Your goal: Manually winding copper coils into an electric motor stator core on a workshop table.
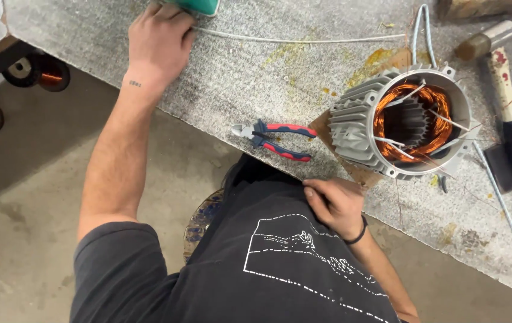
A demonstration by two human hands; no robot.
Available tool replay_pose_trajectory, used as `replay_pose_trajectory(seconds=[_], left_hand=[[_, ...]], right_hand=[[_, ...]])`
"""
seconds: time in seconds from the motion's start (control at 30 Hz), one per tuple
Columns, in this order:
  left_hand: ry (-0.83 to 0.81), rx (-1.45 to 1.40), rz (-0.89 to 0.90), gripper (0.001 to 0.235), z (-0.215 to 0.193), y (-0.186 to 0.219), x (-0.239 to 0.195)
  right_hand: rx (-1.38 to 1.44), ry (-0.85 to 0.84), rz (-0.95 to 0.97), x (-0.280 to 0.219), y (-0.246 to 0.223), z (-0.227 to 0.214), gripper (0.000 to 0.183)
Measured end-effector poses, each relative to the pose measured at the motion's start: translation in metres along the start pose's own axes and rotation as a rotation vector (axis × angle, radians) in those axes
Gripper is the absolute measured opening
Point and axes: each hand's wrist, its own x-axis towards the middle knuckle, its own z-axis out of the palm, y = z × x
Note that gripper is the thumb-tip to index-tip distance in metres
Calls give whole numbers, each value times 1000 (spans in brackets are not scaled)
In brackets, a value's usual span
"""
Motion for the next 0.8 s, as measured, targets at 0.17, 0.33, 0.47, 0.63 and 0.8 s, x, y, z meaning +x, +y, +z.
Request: replay_pose_trajectory(seconds=[0.17,0.33,0.47,0.63,0.8], left_hand=[[-93,250,153,8,-11,13,4],[-366,-431,-218,14,-46,60,-22],[-669,-1302,-492,24,-55,78,-65],[-777,-1524,-589,35,-59,91,-107],[-789,-1620,-566,38,-63,94,-119]], right_hand=[[-98,-12,21,5,3,9,16],[-363,-162,-135,60,-25,21,55],[-492,-299,-155,87,-34,33,82],[-455,-455,-35,87,-22,42,73],[-318,-495,174,57,-15,17,60]])
